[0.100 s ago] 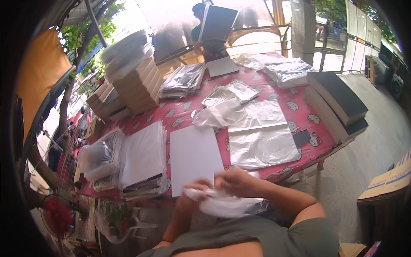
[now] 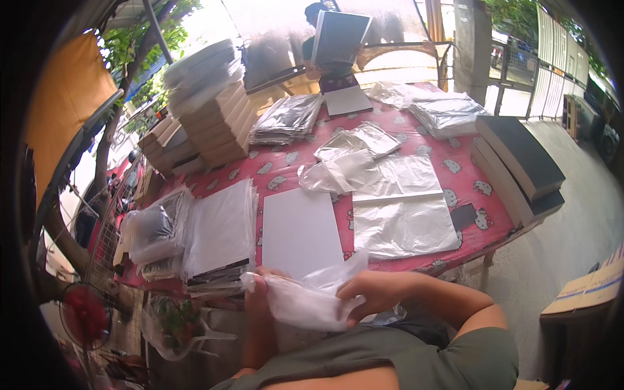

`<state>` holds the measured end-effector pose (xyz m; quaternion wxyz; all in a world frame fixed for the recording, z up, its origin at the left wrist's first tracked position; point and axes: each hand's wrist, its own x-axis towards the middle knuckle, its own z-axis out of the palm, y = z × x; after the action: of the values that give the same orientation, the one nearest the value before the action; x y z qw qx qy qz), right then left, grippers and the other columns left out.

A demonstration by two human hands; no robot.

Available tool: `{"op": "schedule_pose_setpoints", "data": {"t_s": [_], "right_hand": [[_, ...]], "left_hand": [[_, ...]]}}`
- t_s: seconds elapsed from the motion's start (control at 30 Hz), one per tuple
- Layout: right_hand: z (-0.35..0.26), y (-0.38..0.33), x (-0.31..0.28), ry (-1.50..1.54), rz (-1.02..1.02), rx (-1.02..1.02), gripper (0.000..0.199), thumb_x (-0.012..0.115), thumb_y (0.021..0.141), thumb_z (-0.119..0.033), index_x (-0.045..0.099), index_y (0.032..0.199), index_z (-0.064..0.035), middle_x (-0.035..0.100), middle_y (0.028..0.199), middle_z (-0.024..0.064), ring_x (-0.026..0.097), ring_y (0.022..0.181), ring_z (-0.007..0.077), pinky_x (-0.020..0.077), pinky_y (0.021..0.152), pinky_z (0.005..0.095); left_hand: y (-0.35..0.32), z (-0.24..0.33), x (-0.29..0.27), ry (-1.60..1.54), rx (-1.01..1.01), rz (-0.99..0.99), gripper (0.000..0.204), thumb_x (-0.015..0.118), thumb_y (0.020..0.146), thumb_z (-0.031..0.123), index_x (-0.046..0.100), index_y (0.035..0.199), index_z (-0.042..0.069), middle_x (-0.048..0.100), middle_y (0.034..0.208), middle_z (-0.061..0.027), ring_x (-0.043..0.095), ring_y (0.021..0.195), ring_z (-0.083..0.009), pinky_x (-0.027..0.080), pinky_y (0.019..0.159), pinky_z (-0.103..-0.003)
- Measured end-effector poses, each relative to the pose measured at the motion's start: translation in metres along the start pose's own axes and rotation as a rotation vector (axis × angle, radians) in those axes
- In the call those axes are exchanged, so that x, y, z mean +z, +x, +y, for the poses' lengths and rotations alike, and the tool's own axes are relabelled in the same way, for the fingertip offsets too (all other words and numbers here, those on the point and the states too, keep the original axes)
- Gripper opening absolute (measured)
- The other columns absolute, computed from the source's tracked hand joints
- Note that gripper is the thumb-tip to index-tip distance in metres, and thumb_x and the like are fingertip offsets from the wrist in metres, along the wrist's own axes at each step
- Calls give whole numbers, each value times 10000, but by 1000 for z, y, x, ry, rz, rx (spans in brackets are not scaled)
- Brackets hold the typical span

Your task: The person places flat boards into plastic bags one by one, smoothing the plastic over the boards and stacking them on the table.

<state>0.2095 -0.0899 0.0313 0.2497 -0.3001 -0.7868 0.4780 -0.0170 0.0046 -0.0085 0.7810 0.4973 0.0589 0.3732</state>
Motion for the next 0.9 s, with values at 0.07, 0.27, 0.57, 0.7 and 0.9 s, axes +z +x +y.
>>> {"op": "schedule_pose_setpoints", "data": {"t_s": [0.07, 0.27, 0.57, 0.7, 0.9], "right_hand": [[-15, 3, -20, 465, 78, -306, 233, 597, 805, -193, 593, 888, 25, 568, 848, 101, 553, 773, 171, 417, 662, 288], [61, -2, -10, 485, -242, 46, 202, 593, 781, -157, 600, 775, 44, 589, 716, 152, 590, 624, 209, 469, 577, 332], [14, 10, -31, 915, -86, -387, 116, 548, 778, -41, 588, 761, 67, 588, 824, 176, 596, 790, 257, 467, 714, 343], [63, -14, -8, 616, 56, -321, 221, 487, 847, -146, 566, 806, 56, 578, 696, 151, 574, 607, 256, 472, 595, 339], [71, -17, 12, 1233, 7, -171, 265, 694, 702, -134, 600, 843, 70, 604, 741, 115, 579, 709, 186, 456, 668, 281]], "left_hand": [[-26, 1, -39, 99, -265, -203, 208, 607, 799, 231, 566, 774, 28, 571, 695, -52, 521, 626, -115, 413, 535, -228], [-31, 18, -7, -432, 113, 75, 336, 599, 762, 417, 507, 795, 96, 521, 657, -29, 499, 583, -141, 428, 532, -339], [-54, -11, -81, -25, 65, -262, 525, 565, 748, 501, 552, 1017, 50, 588, 948, -105, 577, 811, -169, 471, 709, -336], [-34, 14, -47, 127, -72, -708, 331, 642, 757, 291, 581, 960, 37, 619, 741, -82, 599, 675, -195, 472, 632, -293], [-45, 22, -26, -856, 240, -714, 461, 588, 761, 427, 546, 1059, 77, 602, 761, -72, 581, 671, -209, 482, 674, -327]]}}
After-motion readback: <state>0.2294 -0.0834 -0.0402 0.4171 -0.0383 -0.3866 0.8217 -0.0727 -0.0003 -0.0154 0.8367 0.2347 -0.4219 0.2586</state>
